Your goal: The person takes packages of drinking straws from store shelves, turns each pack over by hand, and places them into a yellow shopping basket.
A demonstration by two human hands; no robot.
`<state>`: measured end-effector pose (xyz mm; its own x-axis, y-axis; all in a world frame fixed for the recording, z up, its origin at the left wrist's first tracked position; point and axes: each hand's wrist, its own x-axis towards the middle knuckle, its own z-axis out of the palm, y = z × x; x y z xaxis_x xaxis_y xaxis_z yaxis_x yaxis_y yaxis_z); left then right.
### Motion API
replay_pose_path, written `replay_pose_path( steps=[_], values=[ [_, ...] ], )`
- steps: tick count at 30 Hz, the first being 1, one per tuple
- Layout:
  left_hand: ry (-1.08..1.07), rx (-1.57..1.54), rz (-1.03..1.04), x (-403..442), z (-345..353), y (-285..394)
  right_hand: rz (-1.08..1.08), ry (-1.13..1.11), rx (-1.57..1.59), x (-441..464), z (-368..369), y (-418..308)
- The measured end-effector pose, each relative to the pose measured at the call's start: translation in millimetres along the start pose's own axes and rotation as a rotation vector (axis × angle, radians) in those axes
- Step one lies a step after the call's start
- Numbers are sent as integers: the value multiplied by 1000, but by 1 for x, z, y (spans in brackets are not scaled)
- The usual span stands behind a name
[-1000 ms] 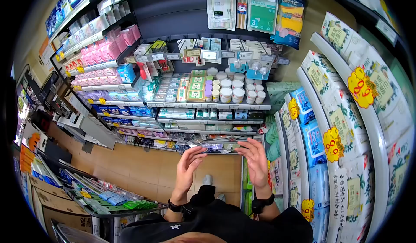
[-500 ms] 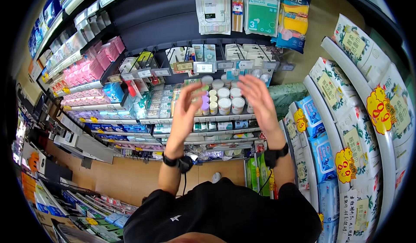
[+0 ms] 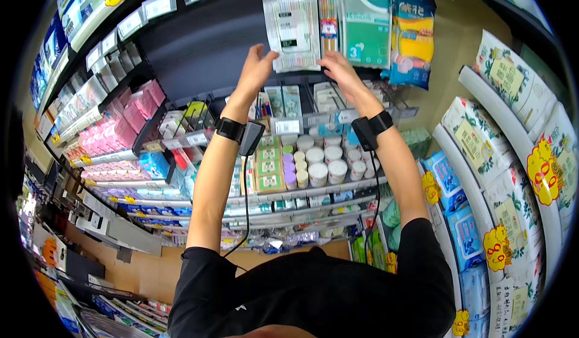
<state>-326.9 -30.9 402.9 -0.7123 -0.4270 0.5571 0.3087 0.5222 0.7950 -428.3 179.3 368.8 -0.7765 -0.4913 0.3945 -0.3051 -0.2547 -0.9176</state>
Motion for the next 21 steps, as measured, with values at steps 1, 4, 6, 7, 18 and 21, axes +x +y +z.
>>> replay_pose_path(
  steps=[1,4,6,7,18,21],
  values=[
    [-12,17,-27,10,3,-5,6,31,-20,14,0,3],
    [-46,38,-89,25,9,-10,44,46,28,35,-2,12],
    [-59,38,-107,31,12,-13,64,33,36,40,-3,15],
    [-68,37,-121,34,14,-15,59,16,-3,40,-2,12],
    [-76,-185,-166,38,6,-33,7,70,-157,46,0,25],
    [-111,-228,-108,36,-1,-36,-25,51,-145,37,2,19]
  ],
)
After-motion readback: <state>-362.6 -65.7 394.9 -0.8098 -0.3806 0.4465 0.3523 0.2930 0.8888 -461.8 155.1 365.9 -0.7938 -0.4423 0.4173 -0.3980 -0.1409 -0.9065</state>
